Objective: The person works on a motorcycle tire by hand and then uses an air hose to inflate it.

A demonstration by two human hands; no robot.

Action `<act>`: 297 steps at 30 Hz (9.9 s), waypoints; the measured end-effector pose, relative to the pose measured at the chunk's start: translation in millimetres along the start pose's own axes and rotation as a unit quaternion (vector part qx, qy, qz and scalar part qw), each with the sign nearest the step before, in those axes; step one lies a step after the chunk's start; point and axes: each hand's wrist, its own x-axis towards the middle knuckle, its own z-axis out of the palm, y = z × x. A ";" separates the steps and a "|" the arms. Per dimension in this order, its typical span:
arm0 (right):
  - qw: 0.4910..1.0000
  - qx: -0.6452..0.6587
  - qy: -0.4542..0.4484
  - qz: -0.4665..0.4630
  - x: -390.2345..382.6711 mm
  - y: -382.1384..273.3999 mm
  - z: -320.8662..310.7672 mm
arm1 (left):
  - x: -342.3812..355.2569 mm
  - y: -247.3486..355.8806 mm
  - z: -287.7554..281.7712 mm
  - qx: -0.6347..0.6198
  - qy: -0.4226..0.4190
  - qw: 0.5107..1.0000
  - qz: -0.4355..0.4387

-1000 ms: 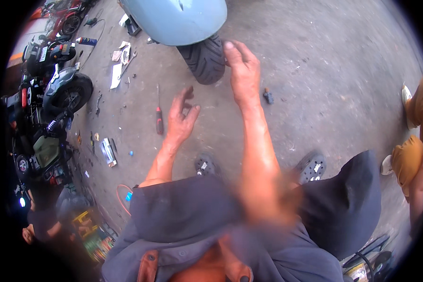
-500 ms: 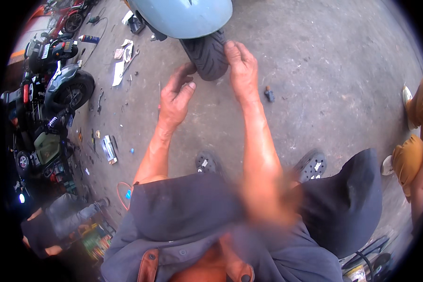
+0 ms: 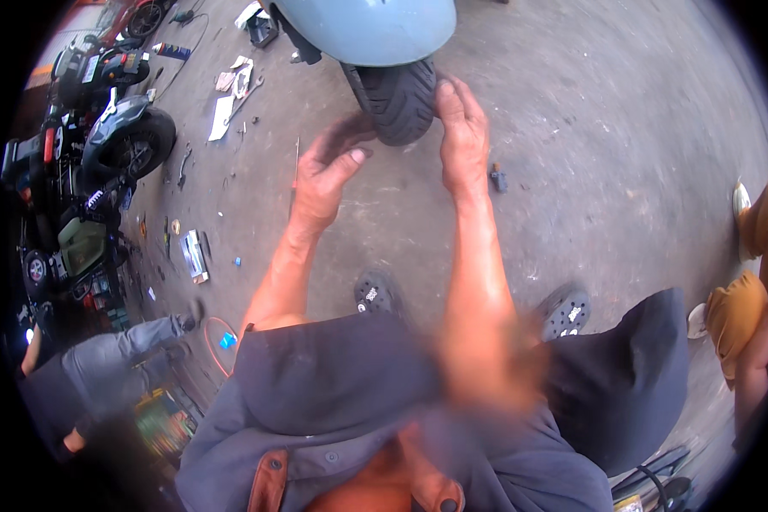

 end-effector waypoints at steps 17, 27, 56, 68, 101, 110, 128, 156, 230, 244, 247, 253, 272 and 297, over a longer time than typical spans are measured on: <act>0.997 -0.005 0.069 0.019 -9.9 25.7 0.5 | -50.9 -68.4 -8.5 0.173 -0.041 0.978 -0.111; 0.988 -0.073 0.137 0.023 -23.3 26.2 10.1 | -63.6 -108.9 0.4 0.189 -0.102 0.961 -0.175; 0.986 -0.154 0.039 -0.046 -30.1 35.4 -11.8 | -117.3 -108.8 -14.2 0.162 -0.023 0.960 -0.227; 0.994 -0.090 0.016 -0.058 1.6 -5.9 -0.7 | -150.6 -108.7 3.5 0.193 -0.020 0.949 -0.248; 0.996 -0.082 -0.001 -0.027 20.1 -7.3 -6.4 | -147.6 -108.1 15.2 0.209 -0.023 0.938 -0.276; 0.991 -0.108 -0.049 -0.055 22.5 -14.6 -16.5 | -156.5 -120.1 8.2 0.108 0.032 0.905 -0.410; 0.995 -0.079 -0.053 -0.013 15.2 -7.1 -21.2 | -158.6 -124.3 2.6 -0.026 0.091 0.907 -0.411; 0.992 -0.123 -0.011 -0.003 13.9 11.1 -24.0 | -156.7 -122.2 3.1 -0.039 0.101 0.903 -0.416; 0.992 -0.114 -0.041 -0.030 52.1 -35.0 -5.5 | -154.8 -126.8 4.3 -0.047 0.100 0.904 -0.412; 0.999 -0.045 0.002 0.008 -5.3 39.4 -28.0 | -153.4 -122.3 4.6 -0.034 0.090 0.906 -0.412; 0.999 -0.043 0.021 0.021 -14.4 46.1 -24.0 | -153.8 -121.5 7.2 -0.031 0.100 0.904 -0.414; 0.998 -0.047 0.038 0.022 -12.0 34.0 -18.8 | -156.5 -125.9 3.3 -0.028 0.089 0.911 -0.402; 0.990 -0.109 -0.069 0.056 -36.6 46.9 8.0 | -158.4 -120.6 7.3 -0.046 0.127 0.905 -0.403; 0.961 -0.201 -0.177 -0.061 -29.4 16.5 46.0 | -116.1 -87.6 -17.0 -0.006 0.157 0.958 -0.239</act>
